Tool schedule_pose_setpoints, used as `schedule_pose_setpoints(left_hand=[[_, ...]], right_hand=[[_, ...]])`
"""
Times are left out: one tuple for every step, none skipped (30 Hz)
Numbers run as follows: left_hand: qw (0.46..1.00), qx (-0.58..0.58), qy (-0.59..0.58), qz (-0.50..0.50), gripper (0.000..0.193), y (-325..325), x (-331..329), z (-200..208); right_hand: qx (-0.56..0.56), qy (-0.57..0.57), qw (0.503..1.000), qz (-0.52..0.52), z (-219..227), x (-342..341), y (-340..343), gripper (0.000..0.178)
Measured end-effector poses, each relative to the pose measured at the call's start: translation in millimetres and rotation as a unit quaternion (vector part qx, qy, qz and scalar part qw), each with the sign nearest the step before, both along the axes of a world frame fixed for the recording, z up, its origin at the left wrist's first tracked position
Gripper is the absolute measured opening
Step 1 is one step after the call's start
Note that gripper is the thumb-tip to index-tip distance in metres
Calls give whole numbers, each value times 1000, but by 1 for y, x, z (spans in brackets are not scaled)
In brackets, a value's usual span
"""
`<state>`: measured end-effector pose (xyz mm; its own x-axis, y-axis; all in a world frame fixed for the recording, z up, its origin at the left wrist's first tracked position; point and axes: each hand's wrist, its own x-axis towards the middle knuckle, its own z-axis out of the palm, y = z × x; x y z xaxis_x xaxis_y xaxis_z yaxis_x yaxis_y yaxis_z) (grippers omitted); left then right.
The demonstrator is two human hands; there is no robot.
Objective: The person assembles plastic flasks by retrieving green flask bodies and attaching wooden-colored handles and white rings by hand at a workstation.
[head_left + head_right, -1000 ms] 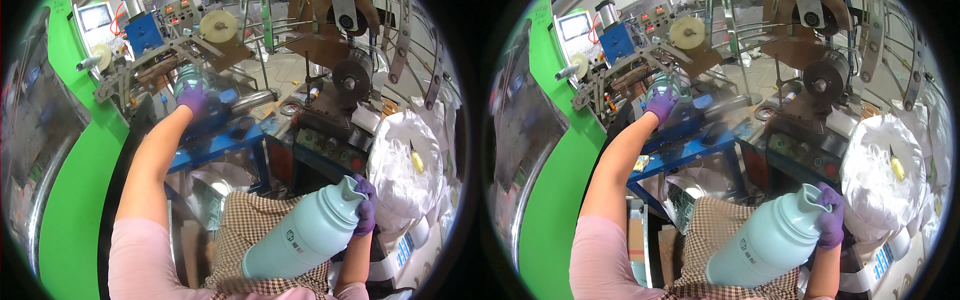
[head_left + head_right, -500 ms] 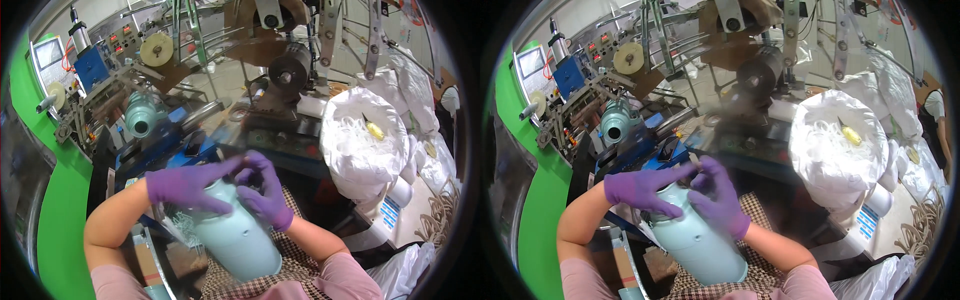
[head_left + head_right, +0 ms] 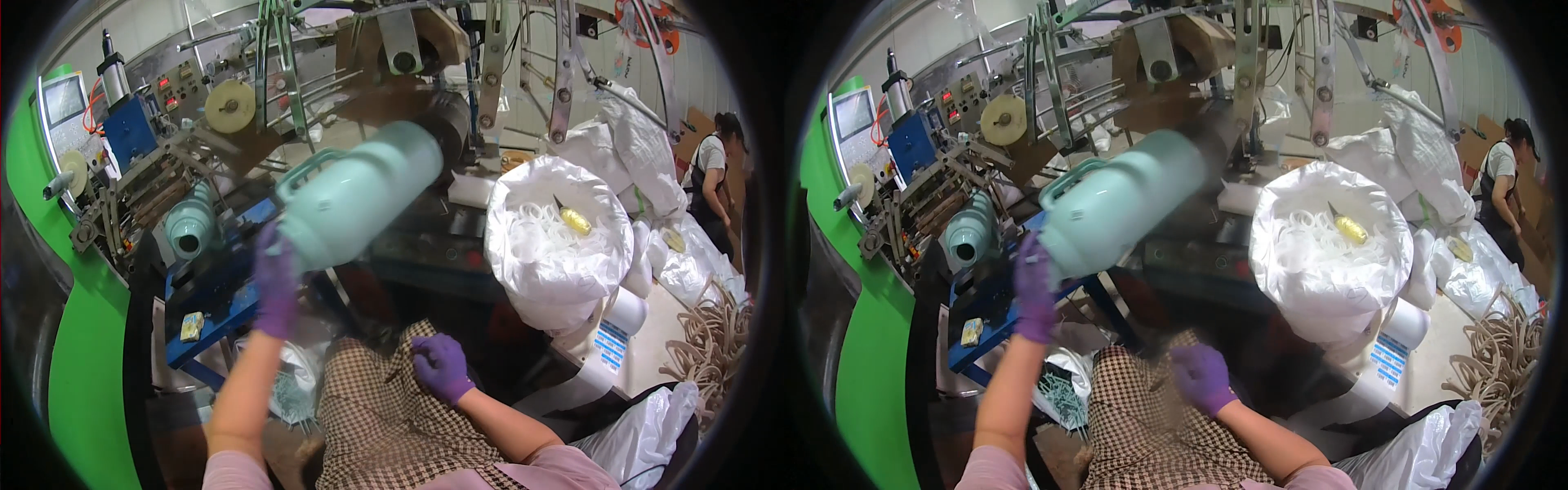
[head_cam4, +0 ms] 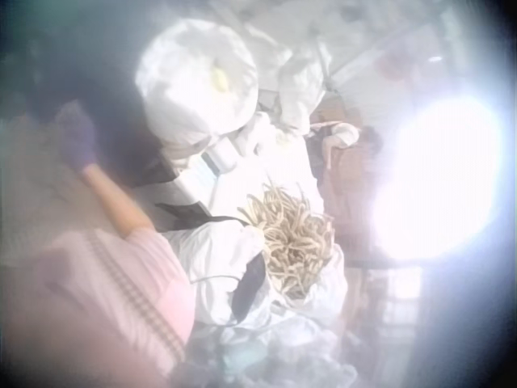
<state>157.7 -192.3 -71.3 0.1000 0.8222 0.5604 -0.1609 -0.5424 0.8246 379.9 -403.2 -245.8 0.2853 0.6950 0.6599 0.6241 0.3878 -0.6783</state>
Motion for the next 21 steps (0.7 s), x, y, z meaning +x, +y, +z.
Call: schedule_pose_setpoints(left_hand=[[994,102,3,25,58,3,50,-9],[984,149,85,36,68,0,87,-14],[945,275,158,86,78,-6,126,-19],[901,370,187,126,85,-5,161,-14],[933,293,175,114,84,-8,192,-11],[933,293,173,119,84,1,217,1],[931,280,195,132,86,15,236,15],[947,197,242,71,88,30,249,24],[954,201,220,14,90,44,259,28],[962,209,173,-10,92,58,268,31],[961,197,191,-14,94,71,276,33],[956,202,212,10,95,80,278,32],[947,209,245,4,96,88,279,33],[946,198,255,-34,102,92,278,36],[936,238,257,-23,104,90,275,39],[923,254,287,-16,105,85,270,43],[910,264,319,-7,107,76,259,44],[906,267,326,46,117,64,249,46],[917,191,342,73,107,46,239,43],[926,230,298,36,93,29,212,33],[929,267,256,5,80,11,181,15]], right_hand=[[-25,-51,998,7,8,-2,2,14],[-48,-61,997,22,15,-4,3,15],[-71,-79,994,31,21,-6,4,17],[-95,-81,991,48,24,-8,5,17],[-49,-66,994,69,24,-10,4,18],[-30,-54,996,71,23,-12,4,17],[-9,-43,995,94,20,-14,5,18],[-14,-57,996,74,16,-16,5,19],[-20,-70,995,70,12,-18,6,19],[-28,-77,994,68,7,-19,7,20],[-10,-88,994,68,4,-20,9,20],[6,-90,994,68,2,-20,11,20],[3,-75,995,67,1,-20,13,19],[2,-93,993,67,2,-20,15,19],[-18,-98,993,65,4,-20,16,18],[-37,-106,991,70,6,-19,17,17],[-26,-113,992,56,8,-18,18,16],[-13,-125,991,54,10,-17,17,15],[-9,-136,988,69,10,-16,17,14],[-9,-134,989,53,10,-14,15,12],[-19,-131,990,55,9,-12,14,10]])
